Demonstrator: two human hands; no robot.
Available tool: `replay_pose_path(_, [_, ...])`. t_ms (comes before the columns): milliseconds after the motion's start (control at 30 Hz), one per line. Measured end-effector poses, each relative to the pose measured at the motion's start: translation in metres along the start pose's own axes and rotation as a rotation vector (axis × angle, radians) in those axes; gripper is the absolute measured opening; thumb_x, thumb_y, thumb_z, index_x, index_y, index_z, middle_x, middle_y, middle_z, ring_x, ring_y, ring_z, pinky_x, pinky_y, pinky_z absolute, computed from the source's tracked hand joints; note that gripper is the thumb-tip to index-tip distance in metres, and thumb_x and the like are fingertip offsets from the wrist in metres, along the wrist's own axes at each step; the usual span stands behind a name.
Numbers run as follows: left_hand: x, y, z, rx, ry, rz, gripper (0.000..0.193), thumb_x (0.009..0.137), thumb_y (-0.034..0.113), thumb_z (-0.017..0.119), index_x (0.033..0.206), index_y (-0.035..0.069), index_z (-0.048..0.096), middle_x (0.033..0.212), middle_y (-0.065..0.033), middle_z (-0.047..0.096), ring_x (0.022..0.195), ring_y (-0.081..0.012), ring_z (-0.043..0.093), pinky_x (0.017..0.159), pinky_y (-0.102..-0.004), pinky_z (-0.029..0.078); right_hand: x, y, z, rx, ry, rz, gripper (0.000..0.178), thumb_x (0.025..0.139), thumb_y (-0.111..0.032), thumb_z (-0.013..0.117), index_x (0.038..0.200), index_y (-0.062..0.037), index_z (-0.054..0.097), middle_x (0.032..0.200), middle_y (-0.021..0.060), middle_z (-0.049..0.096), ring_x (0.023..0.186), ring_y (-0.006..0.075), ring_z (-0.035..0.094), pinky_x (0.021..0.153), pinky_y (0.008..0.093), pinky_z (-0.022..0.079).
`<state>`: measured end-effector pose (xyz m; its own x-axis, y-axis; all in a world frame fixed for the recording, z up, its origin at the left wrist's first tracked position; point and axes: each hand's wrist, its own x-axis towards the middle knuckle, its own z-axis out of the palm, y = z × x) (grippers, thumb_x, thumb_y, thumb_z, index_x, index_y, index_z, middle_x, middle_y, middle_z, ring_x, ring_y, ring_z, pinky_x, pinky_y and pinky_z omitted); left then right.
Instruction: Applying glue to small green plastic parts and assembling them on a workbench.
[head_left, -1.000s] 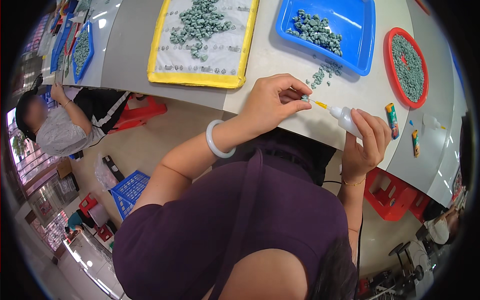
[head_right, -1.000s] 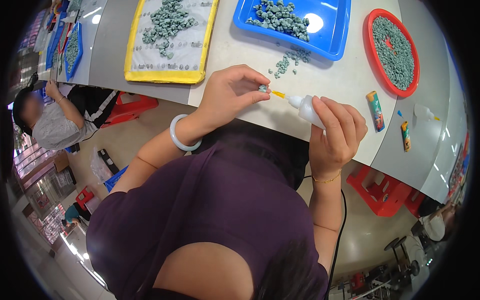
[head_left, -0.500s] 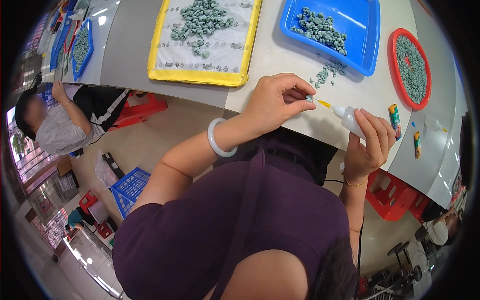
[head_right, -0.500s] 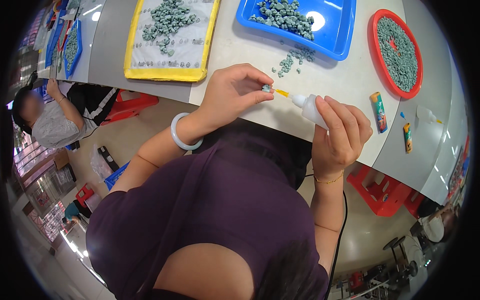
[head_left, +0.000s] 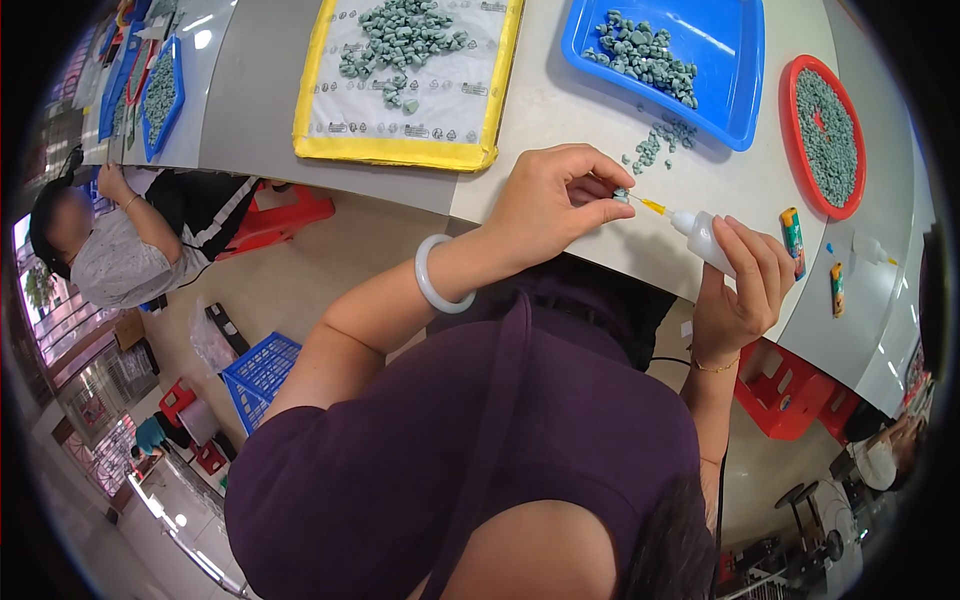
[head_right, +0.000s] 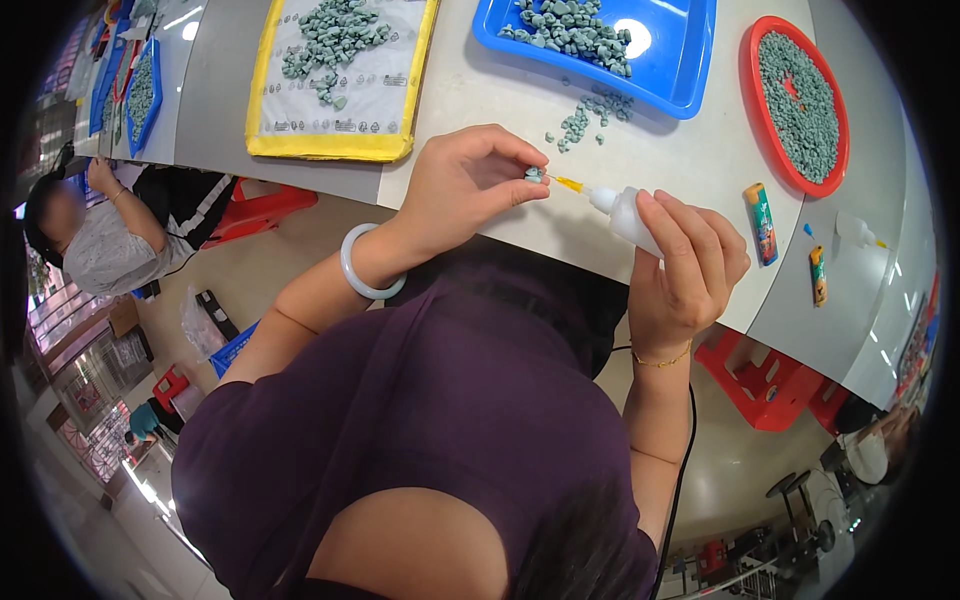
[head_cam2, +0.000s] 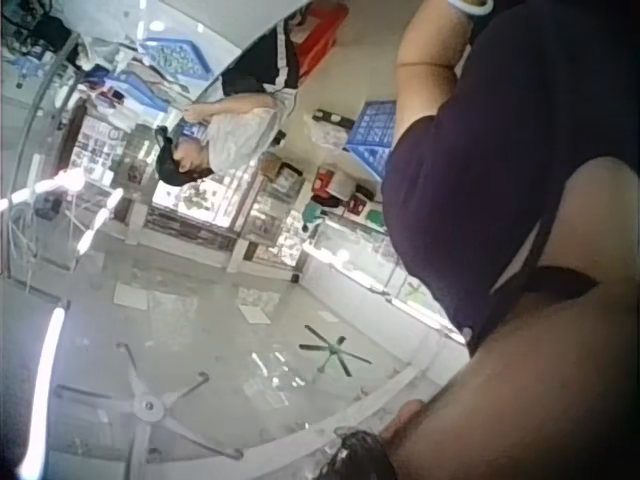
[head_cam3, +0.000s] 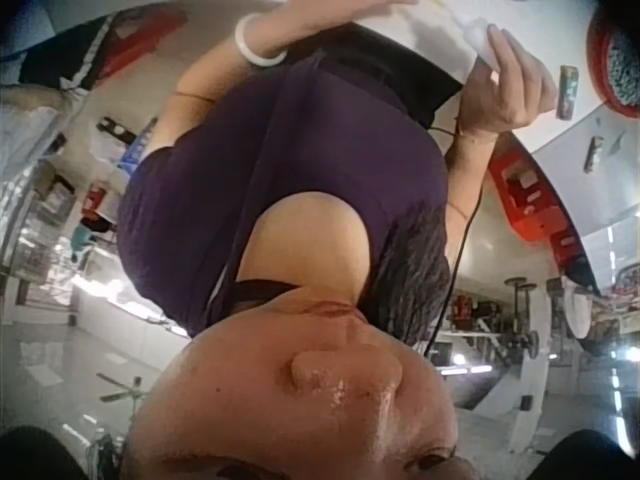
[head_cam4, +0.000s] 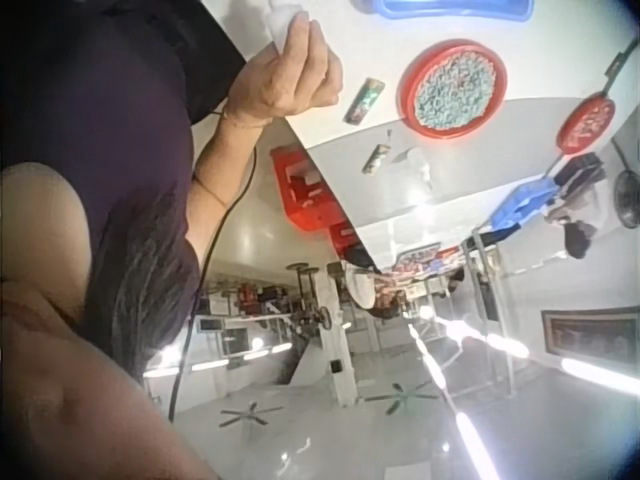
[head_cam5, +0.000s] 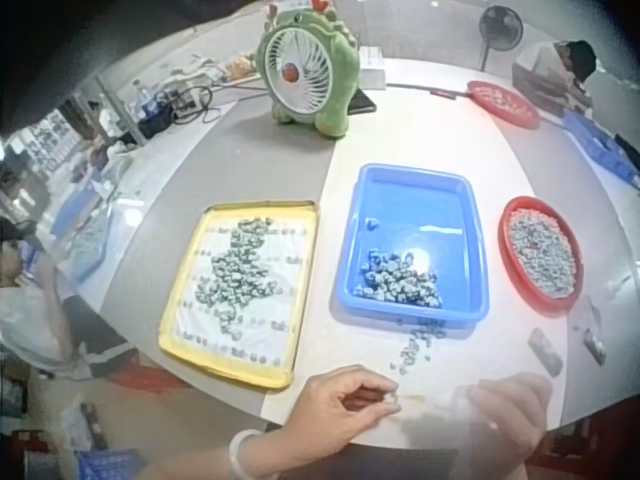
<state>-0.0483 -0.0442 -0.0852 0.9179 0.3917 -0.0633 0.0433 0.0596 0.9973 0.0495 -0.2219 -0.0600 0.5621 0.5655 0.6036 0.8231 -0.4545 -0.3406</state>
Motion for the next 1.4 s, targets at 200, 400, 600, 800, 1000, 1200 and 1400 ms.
replay_pose_path(200, [0.000,-0.003,0.000,-0.009,0.000,0.026,0.018,0.072,0.002,0.070,0.089,0.000,0.064,0.084,-0.0084,0.063,0.075,-0.0137,0.064,0.069,-0.0234,0.052,0.003,0.015,-0.001,0.148,-0.052,0.145,0.032,0.061,0.006,0.070,0.090,-0.0069,0.066,0.090,0.0037,0.064,0.084,0.0176,0.056,0.080,0.0287,0.042])
replay_pose_path(400, [0.001,-0.004,-0.001,-0.026,0.000,0.112,0.016,0.074,-0.002,0.066,0.090,0.000,0.064,0.089,-0.0069,0.058,0.080,-0.0141,0.063,0.070,-0.0232,0.052,0.008,0.050,0.011,0.531,-0.087,0.655,0.028,0.077,0.001,0.065,0.100,-0.0019,0.049,0.099,0.0102,0.062,0.087,0.0125,0.055,0.080,0.0248,0.042])
replay_pose_path(600, [0.001,-0.003,0.000,-0.112,0.021,0.085,0.018,0.076,-0.003,0.064,0.094,-0.002,0.062,0.092,-0.0074,0.057,0.082,-0.0139,0.063,0.072,-0.0228,0.053,-0.007,0.049,0.017,0.271,0.477,0.194,0.025,0.075,0.005,0.064,0.095,0.0009,0.052,0.093,0.0113,0.062,0.087,0.0170,0.057,0.076,0.0278,0.045])
replay_pose_path(800, [0.002,-0.002,-0.001,-0.088,-0.004,0.079,0.018,0.076,-0.004,0.063,0.094,-0.003,0.061,0.093,-0.0076,0.057,0.083,-0.0141,0.063,0.074,-0.0227,0.053,0.012,0.014,0.032,0.192,-0.210,0.017,0.014,0.074,0.003,0.061,0.086,-0.0045,0.064,0.086,0.0072,0.062,0.078,0.0225,0.060,0.069,0.0287,0.048])
replay_pose_path(1000, [0.001,-0.001,-0.001,-0.092,-0.001,0.082,0.018,0.076,-0.004,0.064,0.094,-0.002,0.061,0.093,-0.0075,0.057,0.083,-0.0142,0.063,0.074,-0.0232,0.053,0.030,0.018,0.043,0.147,-0.333,-0.006,0.010,0.074,0.000,0.062,0.083,-0.0031,0.064,0.083,0.0079,0.061,0.078,0.0221,0.059,0.067,0.0306,0.048])
replay_pose_path(1200, [0.001,-0.003,-0.003,-0.078,-0.002,0.119,0.019,0.076,-0.002,0.065,0.095,-0.001,0.061,0.091,-0.0073,0.058,0.082,-0.0147,0.063,0.073,-0.0237,0.053,0.023,0.012,0.038,0.176,-0.375,0.144,0.008,0.074,-0.001,0.064,0.082,-0.0015,0.061,0.080,0.0066,0.059,0.070,0.0194,0.059,0.064,0.0277,0.048])
replay_pose_path(1400, [0.002,-0.002,-0.004,-0.038,-0.031,0.121,0.019,0.075,-0.004,0.064,0.094,-0.001,0.061,0.092,-0.0081,0.057,0.083,-0.0169,0.063,0.075,-0.0264,0.052,0.020,0.011,0.035,0.208,-0.364,0.185,0.008,0.075,0.000,0.063,0.081,-0.0003,0.059,0.081,0.0064,0.059,0.067,0.0182,0.059,0.062,0.0262,0.047])
